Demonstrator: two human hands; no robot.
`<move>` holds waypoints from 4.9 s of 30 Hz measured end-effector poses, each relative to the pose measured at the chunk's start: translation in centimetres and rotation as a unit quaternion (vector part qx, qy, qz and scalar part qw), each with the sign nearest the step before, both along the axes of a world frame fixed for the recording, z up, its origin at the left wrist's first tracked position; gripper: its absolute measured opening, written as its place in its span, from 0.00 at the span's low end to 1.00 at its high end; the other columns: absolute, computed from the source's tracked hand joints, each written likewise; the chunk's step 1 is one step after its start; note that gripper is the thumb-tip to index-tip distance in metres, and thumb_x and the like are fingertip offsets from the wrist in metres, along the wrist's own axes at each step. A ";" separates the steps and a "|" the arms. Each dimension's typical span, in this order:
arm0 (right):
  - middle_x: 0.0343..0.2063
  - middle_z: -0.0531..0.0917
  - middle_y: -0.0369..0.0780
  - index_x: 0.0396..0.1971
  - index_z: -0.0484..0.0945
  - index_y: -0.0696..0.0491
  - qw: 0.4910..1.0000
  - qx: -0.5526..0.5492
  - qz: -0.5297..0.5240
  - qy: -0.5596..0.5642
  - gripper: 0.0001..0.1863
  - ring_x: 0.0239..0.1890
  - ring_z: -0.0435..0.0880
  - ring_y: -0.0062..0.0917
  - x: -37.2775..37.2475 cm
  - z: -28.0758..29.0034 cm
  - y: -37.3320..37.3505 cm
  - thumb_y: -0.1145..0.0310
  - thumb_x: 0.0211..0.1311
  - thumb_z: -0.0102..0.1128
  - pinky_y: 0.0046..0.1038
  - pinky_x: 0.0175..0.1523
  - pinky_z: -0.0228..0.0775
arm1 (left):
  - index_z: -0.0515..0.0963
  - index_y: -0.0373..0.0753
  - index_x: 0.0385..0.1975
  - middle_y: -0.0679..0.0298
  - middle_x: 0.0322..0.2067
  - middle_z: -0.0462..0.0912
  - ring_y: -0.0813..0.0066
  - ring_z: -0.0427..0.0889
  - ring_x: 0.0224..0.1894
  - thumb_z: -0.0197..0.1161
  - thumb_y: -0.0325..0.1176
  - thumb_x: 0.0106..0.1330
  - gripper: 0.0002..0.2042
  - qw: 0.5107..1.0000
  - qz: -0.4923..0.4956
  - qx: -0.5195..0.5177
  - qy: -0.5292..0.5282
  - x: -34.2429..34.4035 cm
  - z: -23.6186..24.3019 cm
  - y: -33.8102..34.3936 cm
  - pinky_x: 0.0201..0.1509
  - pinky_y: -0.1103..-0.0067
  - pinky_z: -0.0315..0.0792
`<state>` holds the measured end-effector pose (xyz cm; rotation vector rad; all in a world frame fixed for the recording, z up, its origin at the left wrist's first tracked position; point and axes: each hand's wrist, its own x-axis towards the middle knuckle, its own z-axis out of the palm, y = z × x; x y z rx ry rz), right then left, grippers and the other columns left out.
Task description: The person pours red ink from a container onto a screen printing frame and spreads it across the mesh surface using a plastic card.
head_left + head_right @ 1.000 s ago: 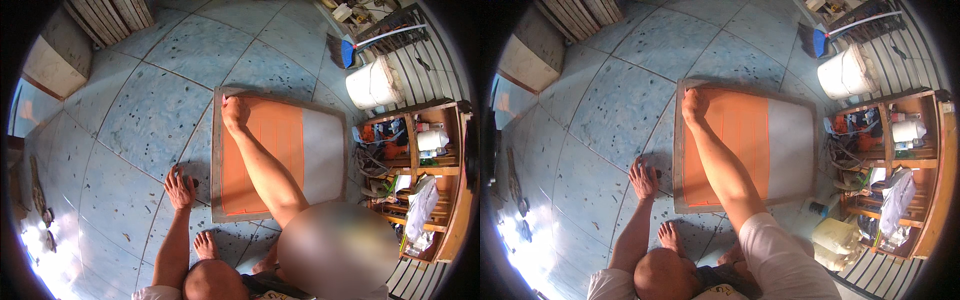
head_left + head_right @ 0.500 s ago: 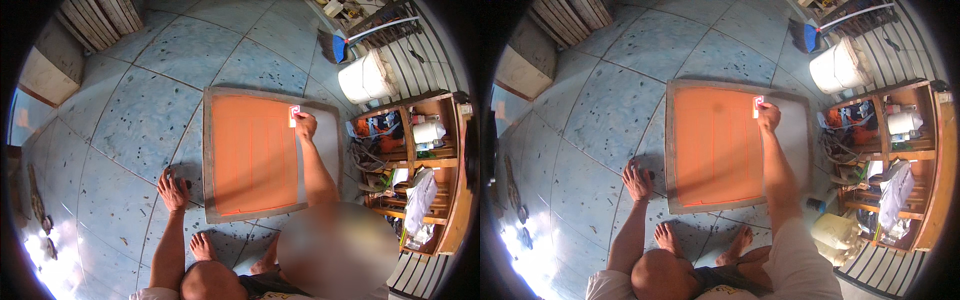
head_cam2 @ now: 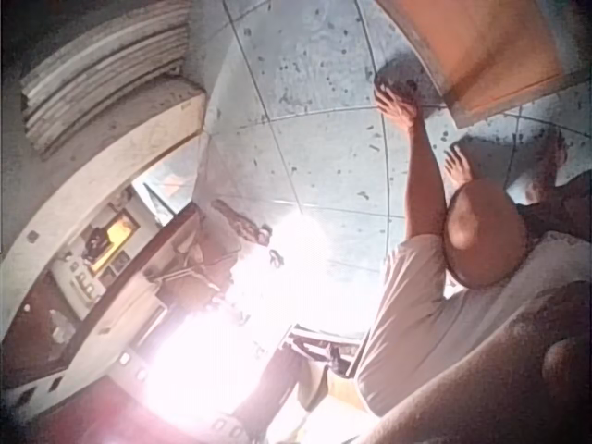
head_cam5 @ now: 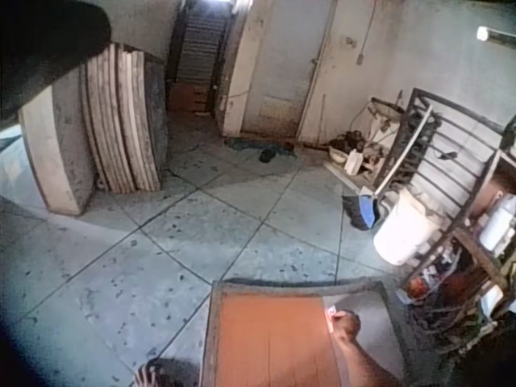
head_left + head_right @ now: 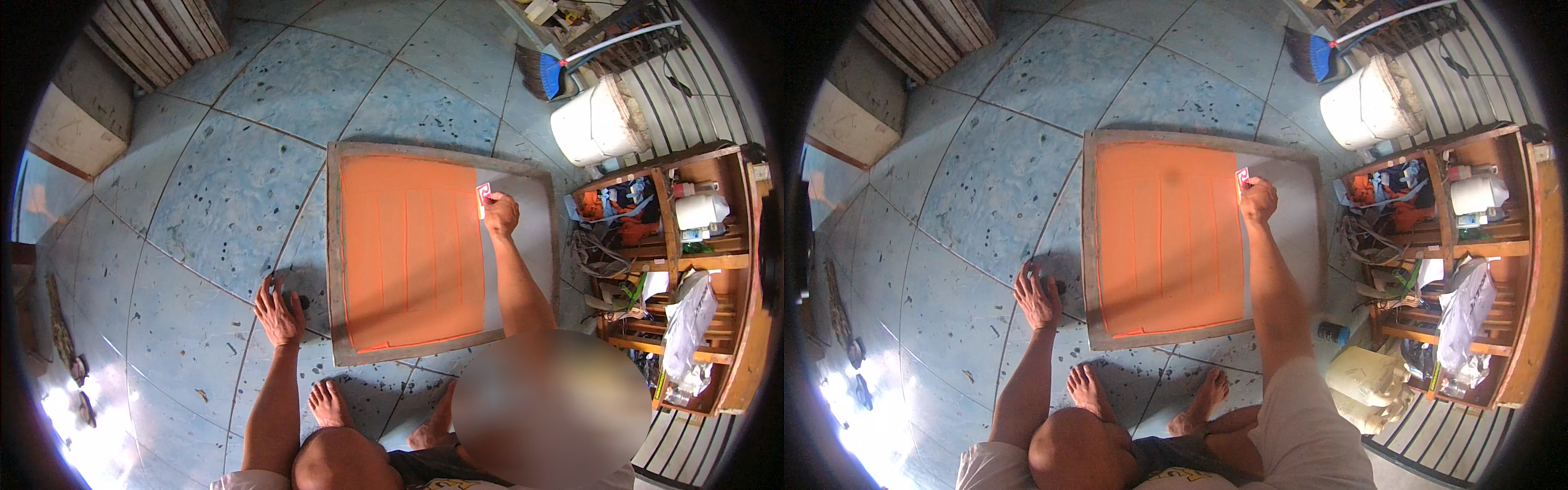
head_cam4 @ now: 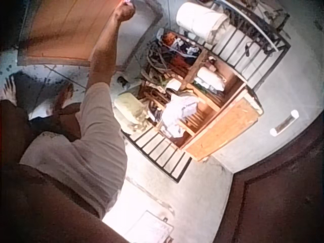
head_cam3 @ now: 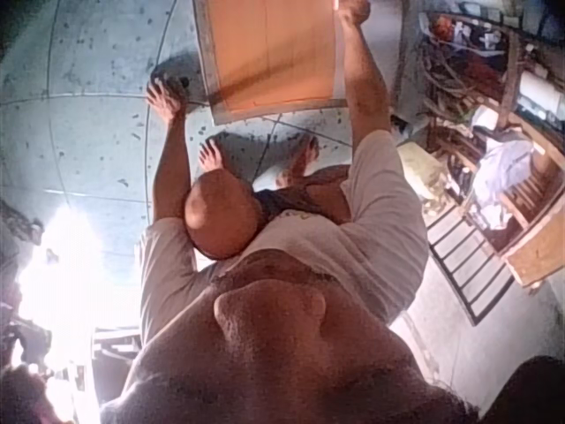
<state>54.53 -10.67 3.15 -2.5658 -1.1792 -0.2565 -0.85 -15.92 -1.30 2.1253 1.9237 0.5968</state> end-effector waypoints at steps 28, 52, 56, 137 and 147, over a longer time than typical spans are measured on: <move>0.28 0.87 0.47 0.24 0.84 0.53 0.990 0.053 0.091 0.098 0.06 0.36 0.88 0.45 -26.7 -1.4 9.2 0.69 0.58 0.61 0.43 0.41 0.78 | 0.70 0.44 0.67 0.56 0.69 0.67 0.51 0.65 0.70 0.58 0.42 0.73 0.24 1.000 -0.001 0.014 0.006 -0.7 0.0 -0.1 0.72 0.56 0.58; 0.36 0.92 0.41 0.37 0.91 0.53 0.834 0.168 0.078 0.519 0.12 0.37 0.91 0.30 -27.1 -4.0 9.1 0.61 0.59 0.75 0.31 0.46 0.80 | 0.72 0.43 0.66 0.56 0.69 0.69 0.52 0.66 0.69 0.59 0.41 0.72 0.23 1.000 0.006 0.016 -0.001 -0.2 0.2 0.0 0.71 0.57 0.59; 0.35 0.90 0.33 0.39 0.89 0.54 0.681 0.203 -0.004 0.704 0.10 0.30 0.82 0.17 -26.9 -2.8 7.7 0.69 0.60 0.78 0.22 0.37 0.74 | 0.72 0.43 0.65 0.56 0.69 0.68 0.52 0.66 0.69 0.59 0.41 0.72 0.23 1.000 0.008 0.012 0.012 -1.5 -0.1 -0.4 0.71 0.57 0.59; 0.48 0.80 0.45 0.60 0.69 0.59 0.507 0.552 -0.198 0.632 0.32 0.49 0.88 0.39 0.0 9.9 -43.2 0.42 0.79 0.48 0.40 0.48 0.84 | 0.57 0.33 0.74 0.55 0.58 0.82 0.54 0.81 0.58 0.86 0.45 0.48 0.55 0.763 -0.550 -0.146 -0.307 42.6 14.4 -27.0 0.65 0.60 0.67; 0.46 0.81 0.37 0.58 0.74 0.54 0.438 0.504 -0.099 0.738 0.27 0.41 0.86 0.26 -5.9 4.4 -39.2 0.44 0.80 0.47 0.31 0.45 0.81 | 0.63 0.37 0.72 0.52 0.63 0.75 0.51 0.72 0.67 0.84 0.52 0.49 0.52 0.791 -0.516 -0.166 -0.284 36.1 19.6 -23.1 0.68 0.57 0.65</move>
